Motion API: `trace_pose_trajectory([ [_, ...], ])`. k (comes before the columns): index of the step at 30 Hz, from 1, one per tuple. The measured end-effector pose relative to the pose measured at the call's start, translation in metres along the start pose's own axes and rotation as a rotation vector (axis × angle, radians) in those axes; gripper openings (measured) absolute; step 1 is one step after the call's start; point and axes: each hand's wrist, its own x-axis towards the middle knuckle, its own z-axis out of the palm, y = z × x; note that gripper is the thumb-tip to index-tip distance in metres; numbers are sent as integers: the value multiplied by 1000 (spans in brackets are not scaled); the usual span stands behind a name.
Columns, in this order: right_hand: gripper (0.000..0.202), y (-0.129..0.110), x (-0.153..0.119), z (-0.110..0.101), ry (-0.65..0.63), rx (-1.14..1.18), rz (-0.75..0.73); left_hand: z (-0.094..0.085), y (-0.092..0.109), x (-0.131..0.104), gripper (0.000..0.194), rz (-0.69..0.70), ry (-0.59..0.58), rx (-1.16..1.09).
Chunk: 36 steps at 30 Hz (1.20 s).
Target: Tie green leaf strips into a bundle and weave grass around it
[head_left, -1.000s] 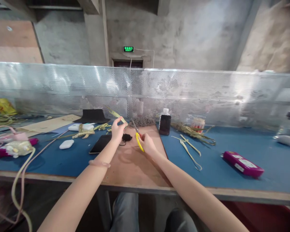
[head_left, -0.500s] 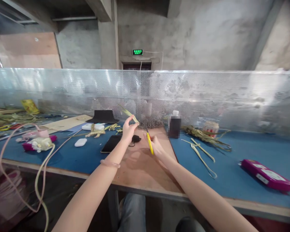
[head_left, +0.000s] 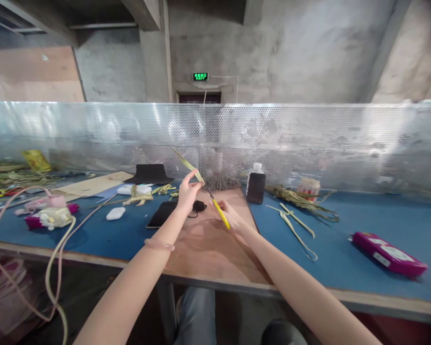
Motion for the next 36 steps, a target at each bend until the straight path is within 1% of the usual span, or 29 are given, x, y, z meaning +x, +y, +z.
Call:
trace_pose_trajectory([
  [4,46,-1,-1,0,-5,-1,-12,0,-1,1,59,-7,-4,-24],
  [11,45,7,4,-1,-3,15,-22,3,-1,-2,58,-27,-34,-51],
  [19,42,7,3,-2,-12,38,-41,3,-4,-1,56,-17,-57,-69],
  [28,42,8,5,-3,-15,41,-42,2,-7,-1,54,-8,-40,-63],
  [36,42,4,3,-4,-16,62,-30,4,-8,-2,51,-22,-31,-59],
])
